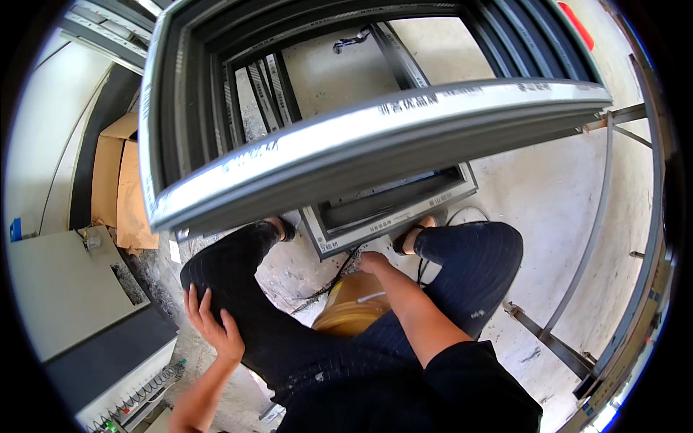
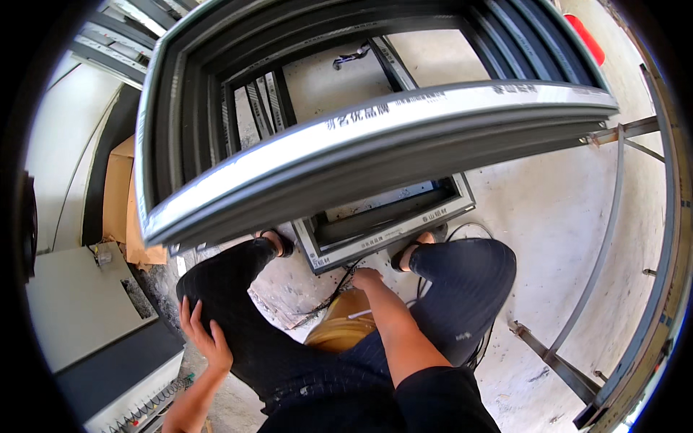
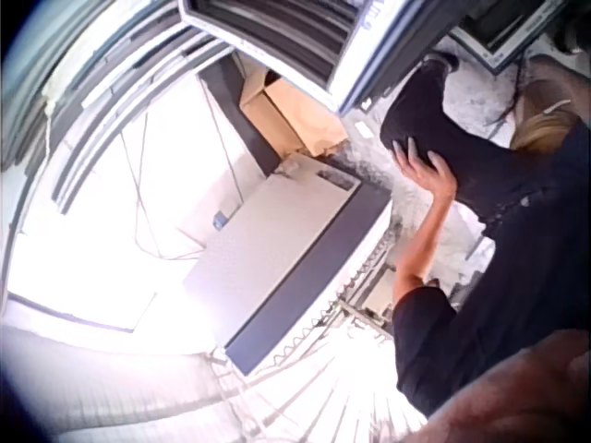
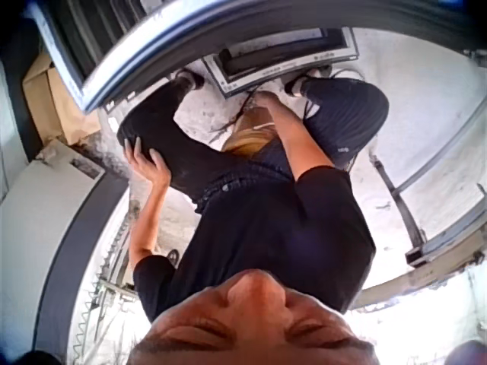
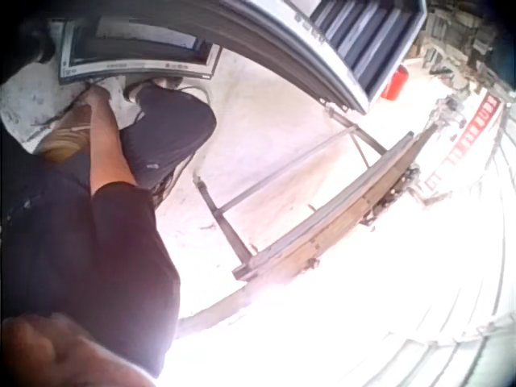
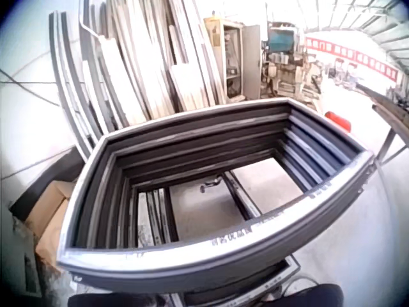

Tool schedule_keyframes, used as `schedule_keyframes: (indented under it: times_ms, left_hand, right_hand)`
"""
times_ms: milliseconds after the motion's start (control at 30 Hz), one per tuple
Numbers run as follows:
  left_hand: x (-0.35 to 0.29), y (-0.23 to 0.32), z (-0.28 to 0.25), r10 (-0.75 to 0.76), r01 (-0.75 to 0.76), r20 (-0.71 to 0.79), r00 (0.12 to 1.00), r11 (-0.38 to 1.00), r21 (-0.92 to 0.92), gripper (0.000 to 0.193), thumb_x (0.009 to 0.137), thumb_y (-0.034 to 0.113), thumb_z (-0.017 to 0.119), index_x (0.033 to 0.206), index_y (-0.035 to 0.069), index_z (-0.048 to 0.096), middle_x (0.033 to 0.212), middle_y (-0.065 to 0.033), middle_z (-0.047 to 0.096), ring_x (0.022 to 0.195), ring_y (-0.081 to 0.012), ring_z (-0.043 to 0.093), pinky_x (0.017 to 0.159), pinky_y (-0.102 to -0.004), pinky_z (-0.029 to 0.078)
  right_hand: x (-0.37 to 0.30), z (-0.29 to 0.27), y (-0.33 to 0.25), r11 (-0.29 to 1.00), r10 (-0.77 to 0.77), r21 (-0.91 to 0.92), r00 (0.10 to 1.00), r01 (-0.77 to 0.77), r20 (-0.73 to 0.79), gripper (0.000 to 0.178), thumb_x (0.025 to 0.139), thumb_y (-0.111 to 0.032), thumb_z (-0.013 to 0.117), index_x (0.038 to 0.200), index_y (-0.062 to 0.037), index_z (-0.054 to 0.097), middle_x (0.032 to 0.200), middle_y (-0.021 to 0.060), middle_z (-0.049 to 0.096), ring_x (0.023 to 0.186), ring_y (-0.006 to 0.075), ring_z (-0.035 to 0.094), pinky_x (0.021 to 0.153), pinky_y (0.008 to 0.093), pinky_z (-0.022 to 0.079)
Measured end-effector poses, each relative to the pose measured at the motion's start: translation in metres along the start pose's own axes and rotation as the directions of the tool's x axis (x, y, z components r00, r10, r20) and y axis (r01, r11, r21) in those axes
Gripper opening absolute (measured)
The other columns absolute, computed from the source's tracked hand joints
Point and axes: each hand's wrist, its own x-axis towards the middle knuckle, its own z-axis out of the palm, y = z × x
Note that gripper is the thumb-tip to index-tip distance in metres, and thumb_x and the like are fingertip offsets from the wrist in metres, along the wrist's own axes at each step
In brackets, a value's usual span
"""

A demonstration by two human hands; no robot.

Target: The person walks through a workshop and sits on the floor to work on a window frame. They use pliers to cut a rubber seal and then press it into the frame's groove by hand, working along the edges.

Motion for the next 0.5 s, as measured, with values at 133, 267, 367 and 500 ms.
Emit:
schedule_keyframes:
  times_ms: [133,267,367,500]
  left_hand:
    - [0.018,0.004,0.003,0.01,-0.013,0.082,0.997,0.999,0.037,0.044,0.086,0.012,0.043,0.127,-0.002,0.049,0.144,-0.0231,0.036,0.137,-0.0432,0.027,0.111,-0.0538,0.017]
    - [0.036,0.005,0.001,0.029,-0.03,0.118,0.993,1.0,0.008,0.045,0.087,0.016,0.041,0.127,-0.004,0.046,0.143,-0.0259,0.034,0.136,-0.0471,0.025,0.11,-0.0564,0.017]
    - [0.053,0.01,0.011,0.078,-0.082,0.15,0.986,0.996,0.019,0.045,0.089,0.018,0.041,0.127,-0.005,0.045,0.144,-0.026,0.032,0.135,-0.0476,0.025,0.109,-0.0566,0.017]
    - [0.062,0.013,0.01,0.082,-0.094,0.17,0.982,0.993,0.067,0.045,0.091,0.02,0.04,0.127,-0.005,0.046,0.143,-0.026,0.034,0.135,-0.0473,0.025,0.109,-0.0561,0.018]
  right_hand:
    - [0.051,0.019,0.009,0.984,0.065,0.17,0.995,-0.05,-0.081,0.063,0.081,-0.048,0.061,0.134,-0.0161,0.049,0.128,0.0156,0.057,0.116,0.0323,0.056,0.096,0.0423,0.047]
    - [0.133,0.087,0.036,0.906,0.059,0.404,0.91,0.123,-0.41,0.072,0.072,-0.047,0.071,0.132,-0.0136,0.049,0.129,0.0159,0.057,0.117,0.0289,0.056,0.095,0.041,0.048]
    - [0.137,0.085,0.042,0.822,0.211,0.569,0.943,-0.03,-0.256,0.07,0.072,-0.044,0.072,0.13,-0.0131,0.049,0.127,0.0157,0.058,0.116,0.0298,0.057,0.095,0.0414,0.048]
    - [0.109,0.055,0.032,0.703,0.354,0.684,0.93,-0.194,-0.1,0.068,0.071,-0.041,0.074,0.128,-0.0125,0.051,0.124,0.0155,0.059,0.114,0.0309,0.058,0.094,0.042,0.048]
